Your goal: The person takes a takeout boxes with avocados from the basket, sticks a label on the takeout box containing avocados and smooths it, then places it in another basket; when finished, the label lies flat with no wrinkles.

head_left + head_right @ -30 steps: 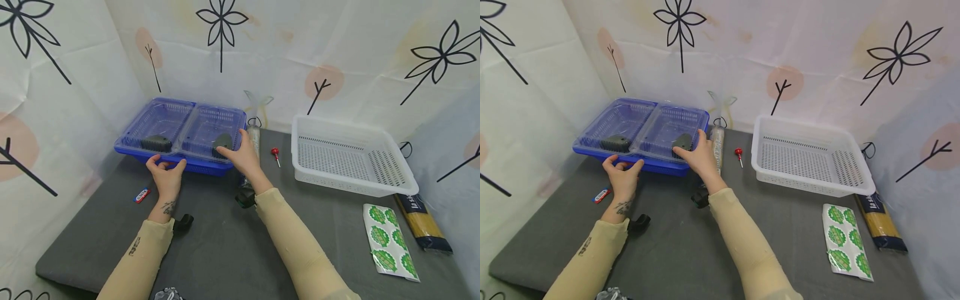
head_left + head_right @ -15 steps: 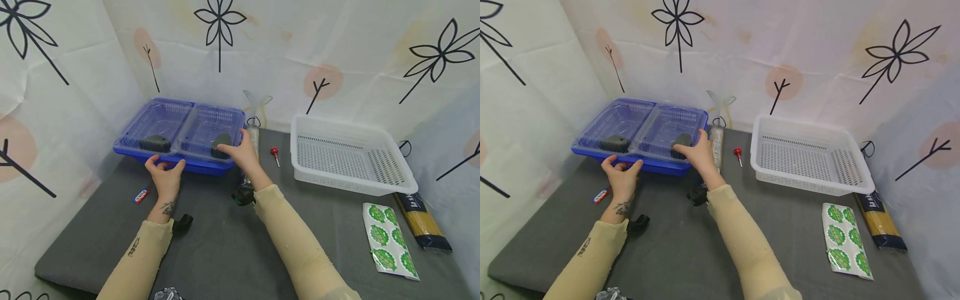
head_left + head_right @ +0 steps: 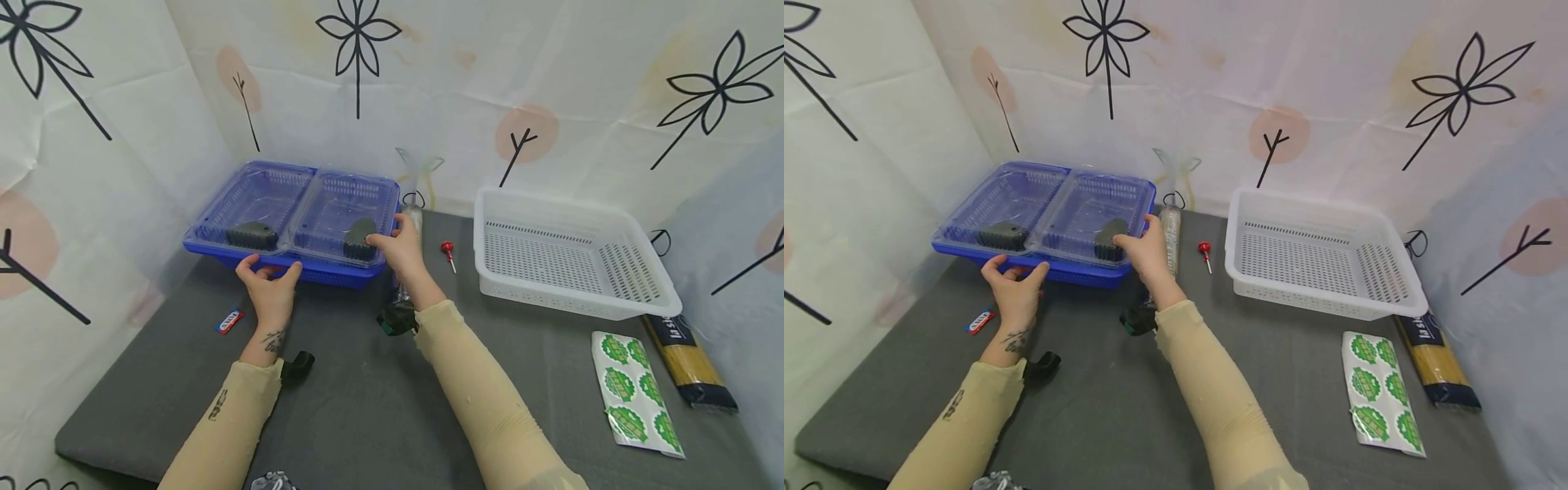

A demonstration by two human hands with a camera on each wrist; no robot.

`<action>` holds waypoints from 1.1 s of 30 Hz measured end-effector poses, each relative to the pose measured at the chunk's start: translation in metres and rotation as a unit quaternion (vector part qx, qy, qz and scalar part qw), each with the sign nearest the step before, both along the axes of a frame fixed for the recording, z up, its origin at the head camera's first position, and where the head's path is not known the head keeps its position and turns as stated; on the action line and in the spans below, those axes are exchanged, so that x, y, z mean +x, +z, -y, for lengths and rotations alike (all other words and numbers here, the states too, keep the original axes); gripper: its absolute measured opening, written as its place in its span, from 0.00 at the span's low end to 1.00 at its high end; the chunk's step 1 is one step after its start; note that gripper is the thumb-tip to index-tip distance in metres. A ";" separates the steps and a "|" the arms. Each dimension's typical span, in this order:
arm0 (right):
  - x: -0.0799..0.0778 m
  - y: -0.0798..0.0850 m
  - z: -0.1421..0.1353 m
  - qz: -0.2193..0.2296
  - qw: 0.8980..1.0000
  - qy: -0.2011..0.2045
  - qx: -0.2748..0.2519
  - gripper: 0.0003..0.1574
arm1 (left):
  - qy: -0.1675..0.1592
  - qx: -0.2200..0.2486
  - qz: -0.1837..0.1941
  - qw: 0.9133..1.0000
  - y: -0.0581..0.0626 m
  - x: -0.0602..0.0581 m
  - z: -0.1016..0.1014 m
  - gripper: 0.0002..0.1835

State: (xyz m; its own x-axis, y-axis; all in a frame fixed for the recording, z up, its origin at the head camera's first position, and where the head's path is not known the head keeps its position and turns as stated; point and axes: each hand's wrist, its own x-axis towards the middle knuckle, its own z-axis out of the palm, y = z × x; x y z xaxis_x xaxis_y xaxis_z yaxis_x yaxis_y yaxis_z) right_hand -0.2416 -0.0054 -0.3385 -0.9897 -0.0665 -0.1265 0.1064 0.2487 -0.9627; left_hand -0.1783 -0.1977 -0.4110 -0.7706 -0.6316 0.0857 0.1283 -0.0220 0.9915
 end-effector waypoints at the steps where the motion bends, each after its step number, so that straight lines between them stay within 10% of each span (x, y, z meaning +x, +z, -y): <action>1: 0.002 -0.001 -0.001 -0.010 1.000 0.005 0.006 0.47 | 0.000 0.000 0.001 1.000 0.000 0.000 0.000 0.33; 17: 0.015 -0.018 0.005 -0.091 0.984 0.044 0.149 0.66 | -0.003 -0.002 0.003 1.000 -0.001 0.000 0.000 0.33; 33: 0.008 -0.006 0.007 -0.064 0.989 0.044 0.130 0.62 | -0.007 0.012 -0.009 1.000 0.002 0.001 -0.001 0.33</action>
State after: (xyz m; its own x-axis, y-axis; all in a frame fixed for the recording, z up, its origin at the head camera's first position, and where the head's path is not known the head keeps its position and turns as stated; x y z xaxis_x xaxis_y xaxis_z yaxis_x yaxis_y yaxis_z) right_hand -0.2341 -0.0121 -0.3445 -0.9907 -0.1337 -0.0254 -0.0442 0.4922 -0.8694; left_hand -0.1768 -0.1968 -0.4094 -0.7778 -0.6229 0.0840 0.1456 -0.0486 0.9881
